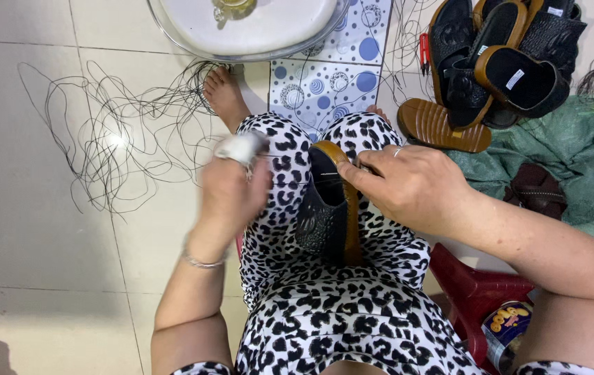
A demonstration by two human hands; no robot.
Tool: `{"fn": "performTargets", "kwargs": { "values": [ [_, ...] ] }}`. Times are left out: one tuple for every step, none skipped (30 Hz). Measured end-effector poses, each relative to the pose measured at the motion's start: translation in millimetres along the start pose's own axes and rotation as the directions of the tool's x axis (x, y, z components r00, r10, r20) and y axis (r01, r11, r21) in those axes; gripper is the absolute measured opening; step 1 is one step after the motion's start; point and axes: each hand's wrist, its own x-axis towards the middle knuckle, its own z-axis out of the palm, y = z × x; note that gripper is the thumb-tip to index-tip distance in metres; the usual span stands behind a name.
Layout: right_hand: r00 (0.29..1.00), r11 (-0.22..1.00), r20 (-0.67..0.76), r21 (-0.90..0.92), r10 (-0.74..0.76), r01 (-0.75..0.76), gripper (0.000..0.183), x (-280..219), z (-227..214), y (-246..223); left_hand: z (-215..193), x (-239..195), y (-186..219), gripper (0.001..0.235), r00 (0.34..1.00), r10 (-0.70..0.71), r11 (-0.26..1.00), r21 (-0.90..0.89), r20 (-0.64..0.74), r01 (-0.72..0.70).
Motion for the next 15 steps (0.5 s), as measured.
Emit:
{"fn": "performTargets", "kwargs": {
  "values": [
    [1.000, 1.000, 0.006, 0.020, 0.010, -0.011, 0.012, -0.1, 2.3, 0.4, -16.9, 0.5, 1.3, 0.022, 0.992, 0.105, 0.972, 0.216, -0.063, -0.090],
    [1.000, 0.999, 0.011, 0.040, 0.021, -0.021, 0.013, -0.1, 5.0, 0.4, -33.9, 0.5, 2.3, 0.024, 0.970, 0.220, 0.890, 0.427, -0.100, -0.158],
    [1.000, 0.999, 0.012, 0.044, 0.013, -0.013, 0.013, -2.0, 8.9, 0.7, -25.9, -2.5, 3.9, 0.024, 0.971, 0.214, 0.891, 0.429, -0.106, -0.149],
    [1.000, 0.999, -0.012, 0.039, 0.016, -0.016, 0.011, -3.4, 13.0, 1.0, -18.1, -5.4, 5.2, 0.024, 0.954, 0.282, 0.893, 0.391, -0.099, -0.223],
    [0.999, 0.999, -0.037, 0.031, 0.020, -0.019, 0.010, -4.1, 16.7, 2.0, -10.6, -6.7, 6.4, 0.024, 0.931, 0.352, 0.887, 0.352, -0.097, -0.299],
    [0.999, 0.999, -0.036, 0.032, 0.012, -0.011, 0.010, -0.8, 15.2, 1.2, -0.3, -8.5, 6.3, 0.024, 0.932, 0.348, 0.888, 0.355, -0.103, -0.293],
    [1.000, 0.999, 0.001, 0.040, 0.022, -0.022, 0.011, 0.5, 12.4, 0.9, 11.4, -8.3, 7.1, 0.027, 0.883, 0.458, 0.862, 0.291, -0.098, -0.415],
    [0.999, 0.998, 0.039, 0.047, 0.032, -0.033, 0.012, 1.5, 9.3, 0.7, 23.4, -8.0, 8.3, 0.032, 0.821, 0.561, 0.817, 0.226, -0.102, -0.530],
    [0.999, 0.999, 0.039, 0.037, 0.033, -0.035, 0.012, 0.4, 9.4, 0.7, 27.7, -7.8, 5.7, 0.032, 0.816, 0.568, 0.813, 0.223, -0.106, -0.537],
    [0.998, 0.999, 0.042, 0.038, 0.037, -0.038, 0.012, -0.6, 9.5, 0.4, 31.7, -7.7, 3.1, 0.020, 0.794, 0.590, 0.799, 0.244, -0.143, -0.550],
    [0.998, 0.998, 0.045, 0.042, 0.035, -0.036, 0.011, -0.7, 10.2, 0.4, 35.3, -8.4, 0.3, 0.010, 0.772, 0.609, 0.786, 0.270, -0.181, -0.557],
    [0.999, 0.999, 0.044, 0.035, 0.031, -0.033, 0.011, -0.1, 8.0, 0.5, 35.0, -9.9, 1.1, 0.010, 0.768, 0.612, 0.784, 0.271, -0.187, -0.559],
    [0.998, 0.998, 0.057, 0.054, 0.035, -0.038, 0.011, 0.9, 6.9, 0.1, 34.1, -13.4, 1.7, 0.010, 0.807, 0.578, 0.801, 0.274, -0.123, -0.532],
    [0.997, 0.996, 0.071, 0.073, 0.039, -0.044, 0.011, 1.7, 5.8, -0.1, 33.4, -16.6, 2.5, 0.013, 0.841, 0.538, 0.818, 0.277, -0.059, -0.504],
    [0.997, 0.997, 0.067, 0.073, 0.034, -0.039, 0.011, 2.1, 6.3, 0.1, 33.1, -15.4, 3.9, 0.013, 0.841, 0.538, 0.817, 0.283, -0.061, -0.502]
  ]
}}
